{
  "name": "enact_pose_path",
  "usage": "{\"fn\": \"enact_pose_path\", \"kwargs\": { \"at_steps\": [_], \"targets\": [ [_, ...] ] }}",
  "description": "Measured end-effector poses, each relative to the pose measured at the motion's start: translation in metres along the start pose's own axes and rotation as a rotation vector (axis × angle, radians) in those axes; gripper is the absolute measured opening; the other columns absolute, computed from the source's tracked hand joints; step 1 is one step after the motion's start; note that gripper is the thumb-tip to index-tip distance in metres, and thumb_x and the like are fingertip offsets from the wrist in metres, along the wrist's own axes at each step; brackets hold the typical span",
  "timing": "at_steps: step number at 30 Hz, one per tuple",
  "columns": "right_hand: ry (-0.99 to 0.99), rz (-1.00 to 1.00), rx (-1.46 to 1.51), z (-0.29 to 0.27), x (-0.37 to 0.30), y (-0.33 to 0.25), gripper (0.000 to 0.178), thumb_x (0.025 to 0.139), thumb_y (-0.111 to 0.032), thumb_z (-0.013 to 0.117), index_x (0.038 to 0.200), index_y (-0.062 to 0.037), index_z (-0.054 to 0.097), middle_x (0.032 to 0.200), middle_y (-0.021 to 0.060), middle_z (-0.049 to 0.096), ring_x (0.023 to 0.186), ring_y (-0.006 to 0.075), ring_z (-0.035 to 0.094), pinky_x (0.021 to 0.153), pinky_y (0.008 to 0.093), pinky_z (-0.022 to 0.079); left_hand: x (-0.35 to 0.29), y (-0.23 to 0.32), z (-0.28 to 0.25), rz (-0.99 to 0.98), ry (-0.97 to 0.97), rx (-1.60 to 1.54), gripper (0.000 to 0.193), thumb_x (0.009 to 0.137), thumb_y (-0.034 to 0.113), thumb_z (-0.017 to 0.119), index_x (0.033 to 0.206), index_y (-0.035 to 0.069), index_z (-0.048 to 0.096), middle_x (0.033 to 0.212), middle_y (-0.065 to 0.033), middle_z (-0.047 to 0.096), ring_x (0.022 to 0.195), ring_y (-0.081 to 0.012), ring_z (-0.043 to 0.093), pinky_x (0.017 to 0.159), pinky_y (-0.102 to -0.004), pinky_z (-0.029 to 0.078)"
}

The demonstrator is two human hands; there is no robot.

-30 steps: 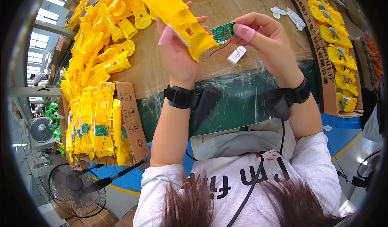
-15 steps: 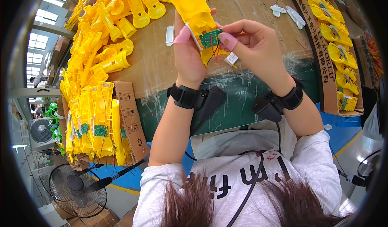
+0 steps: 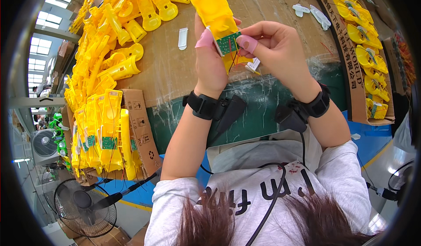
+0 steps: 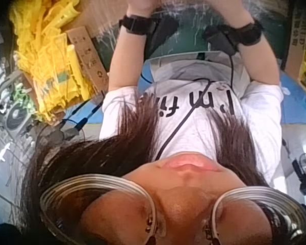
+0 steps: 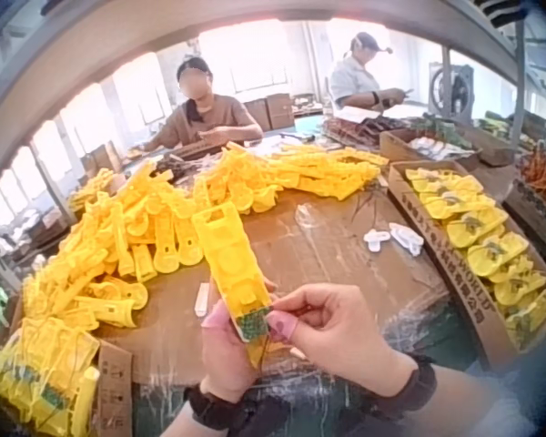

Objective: Insert a circuit board and components into a yellow plastic housing for an electronic device.

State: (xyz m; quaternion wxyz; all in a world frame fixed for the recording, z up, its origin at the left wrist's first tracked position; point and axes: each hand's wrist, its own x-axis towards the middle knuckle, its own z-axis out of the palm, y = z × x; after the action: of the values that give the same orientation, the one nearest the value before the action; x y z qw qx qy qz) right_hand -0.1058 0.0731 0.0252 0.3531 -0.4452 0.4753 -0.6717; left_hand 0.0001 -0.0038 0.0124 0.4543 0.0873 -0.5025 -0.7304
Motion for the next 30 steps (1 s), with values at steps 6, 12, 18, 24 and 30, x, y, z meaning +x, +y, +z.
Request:
{"fn": "enact_pose_path", "kwargs": {
  "at_steps": [6,12,18,24,30],
  "targets": [
    [-0.012,0.028,-0.067,0.0038,-0.0029,-0.0032,0.009,0.077,0.001,0.060,0.084,0.0066,0.060,0.077,0.0088,0.064,0.069,0.0102,0.062,0.061,0.0206,0.050,0.0013,-0.0017,-0.0017,0.002,0.031,0.100,0.030,0.089,0.023,0.028,0.107,0.005,0.045,0.095,-0.0081,0.055,0.087,-0.0151,0.054,0.074,-0.0269,0.045],
    [-0.001,0.039,-0.105,-0.0005,-0.0004,-0.0056,0.008,0.076,0.000,0.061,0.082,0.0060,0.060,0.074,0.0079,0.063,0.067,0.0089,0.062,0.060,0.0202,0.050,0.0015,-0.0059,0.0009,0.007,0.035,0.086,0.033,0.088,0.027,0.028,0.106,0.005,0.045,0.095,-0.0089,0.055,0.082,-0.0161,0.055,0.072,-0.0270,0.045],
    [0.005,0.045,-0.051,0.0001,0.0008,-0.0011,0.009,0.077,0.000,0.061,0.083,0.0058,0.059,0.072,0.0070,0.063,0.066,0.0085,0.061,0.059,0.0200,0.050,-0.0009,-0.0047,0.0006,0.045,0.041,0.185,0.033,0.089,0.029,0.028,0.108,0.007,0.043,0.095,-0.0085,0.054,0.084,-0.0158,0.054,0.072,-0.0265,0.045],
    [-0.009,-0.041,-0.103,0.0006,0.0011,0.0005,0.007,0.077,0.000,0.061,0.081,0.0059,0.058,0.071,0.0063,0.062,0.064,0.0072,0.060,0.056,0.0195,0.049,0.0002,-0.0083,0.0019,0.073,0.060,0.183,0.034,0.089,0.030,0.027,0.111,0.009,0.040,0.094,-0.0084,0.054,0.083,-0.0162,0.054,0.071,-0.0272,0.045],
    [0.003,-0.055,-0.137,-0.0001,0.0008,-0.0014,0.008,0.076,-0.001,0.061,0.080,0.0061,0.058,0.072,0.0062,0.062,0.065,0.0072,0.060,0.056,0.0194,0.049,-0.0005,-0.0070,0.0018,0.053,0.023,0.171,0.035,0.089,0.031,0.026,0.112,0.009,0.040,0.096,-0.0090,0.054,0.085,-0.0170,0.054,0.074,-0.0292,0.045]
  ]
}}
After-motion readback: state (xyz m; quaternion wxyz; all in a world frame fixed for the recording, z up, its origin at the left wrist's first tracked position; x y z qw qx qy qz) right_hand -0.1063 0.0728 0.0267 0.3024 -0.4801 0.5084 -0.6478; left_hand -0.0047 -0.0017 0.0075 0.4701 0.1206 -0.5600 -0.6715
